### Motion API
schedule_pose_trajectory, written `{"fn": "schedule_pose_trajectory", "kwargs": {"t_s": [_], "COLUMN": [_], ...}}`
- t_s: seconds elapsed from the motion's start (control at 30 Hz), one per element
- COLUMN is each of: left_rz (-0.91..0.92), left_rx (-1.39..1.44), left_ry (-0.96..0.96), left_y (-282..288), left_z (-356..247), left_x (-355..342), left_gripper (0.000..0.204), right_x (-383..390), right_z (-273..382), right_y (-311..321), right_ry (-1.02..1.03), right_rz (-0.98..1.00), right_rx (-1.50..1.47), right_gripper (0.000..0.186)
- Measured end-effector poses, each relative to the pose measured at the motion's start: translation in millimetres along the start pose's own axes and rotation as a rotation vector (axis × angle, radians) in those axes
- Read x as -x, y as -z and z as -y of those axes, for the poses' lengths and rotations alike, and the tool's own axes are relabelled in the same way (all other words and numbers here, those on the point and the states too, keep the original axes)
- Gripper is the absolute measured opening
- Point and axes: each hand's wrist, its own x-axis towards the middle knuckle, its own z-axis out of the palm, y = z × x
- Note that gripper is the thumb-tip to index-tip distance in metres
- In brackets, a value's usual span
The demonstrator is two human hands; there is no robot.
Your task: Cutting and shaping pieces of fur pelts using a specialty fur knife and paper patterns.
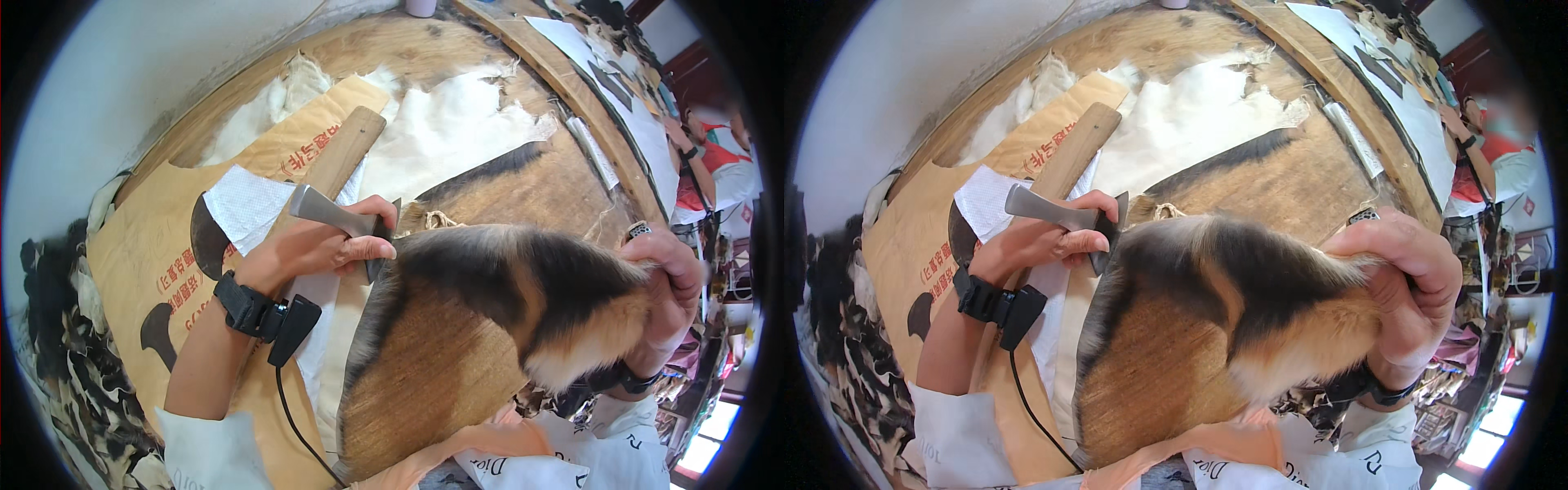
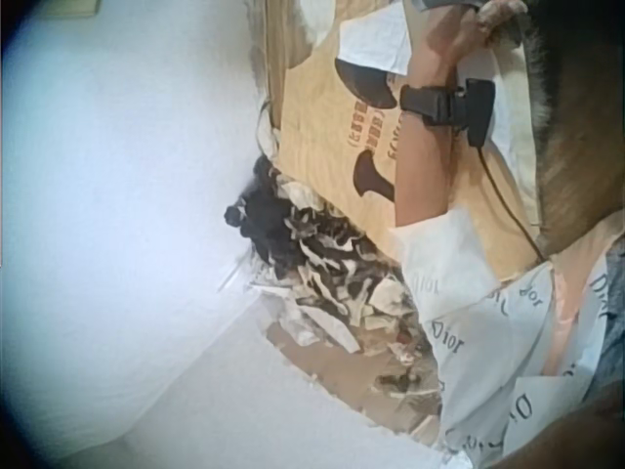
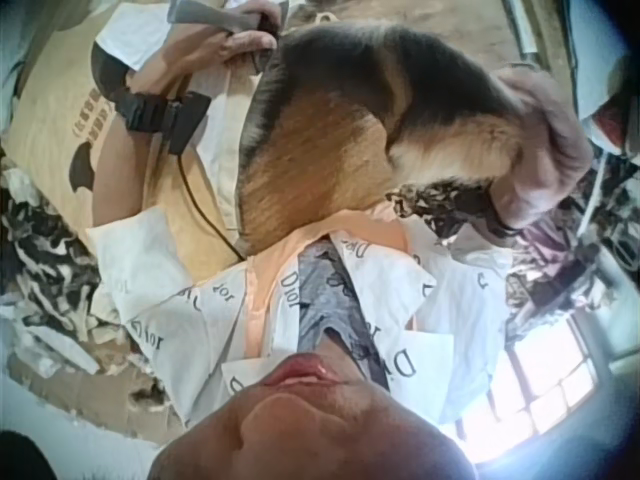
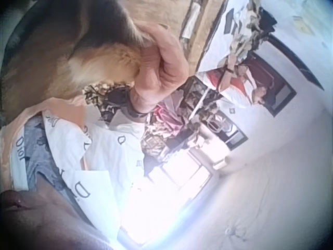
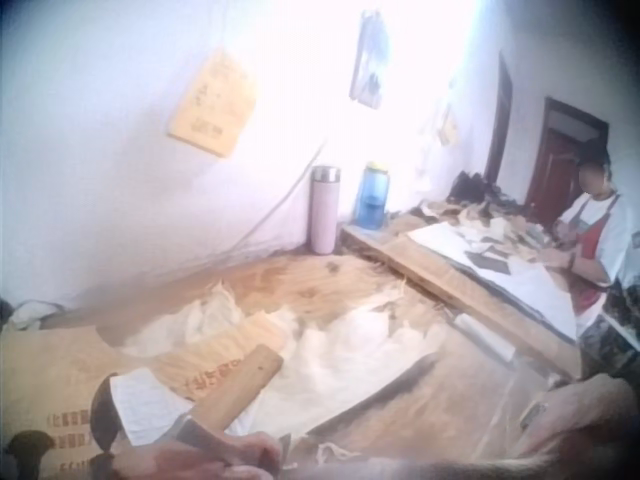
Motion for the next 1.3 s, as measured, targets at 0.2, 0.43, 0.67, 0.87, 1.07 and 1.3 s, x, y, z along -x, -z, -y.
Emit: {"fn": "schedule_pose_trajectory", "kwargs": {"t_s": [0.2, 0.43, 0.67, 0.87, 1.07, 1.3], "left_rz": [0.001, -0.22, -0.147, -0.12, -0.076, -0.049], "left_rx": [-0.024, 0.089, -0.042, -0.094, -0.038, -0.067], "left_ry": [0.045, -0.215, -0.324, -0.339, -0.289, -0.246], "left_y": [0.5, -0.5, -3.4, -0.9, -2.1, 0.1], "left_z": [-12.1, 6.0, 9.2, 9.8, 10.6, 7.3], "left_x": [-3.6, 14.3, -7.6, -14.4, -18.4, -19.0], "left_gripper": [0.025, 0.036, 0.04, 0.032, 0.035, 0.036], "right_x": [-0.9, 7.0, -26.4, -25.5, -30.0, -28.6], "right_z": [31.3, 23.3, -97.4, -127.9, -135.8, -141.4], "right_y": [42.5, -49.9, -126.9, -148.1, -154.0, -158.7], "right_ry": [0.199, 0.24, 0.167, 0.061, 0.199, 0.194], "right_rz": [0.061, 1.043, 0.235, 0.328, 0.269, 0.249], "right_rx": [0.082, 0.116, 0.381, 0.477, 0.456, 0.378], "right_gripper": [0.023, 0.032, 0.013, 0.012, 0.008, 0.005]}}
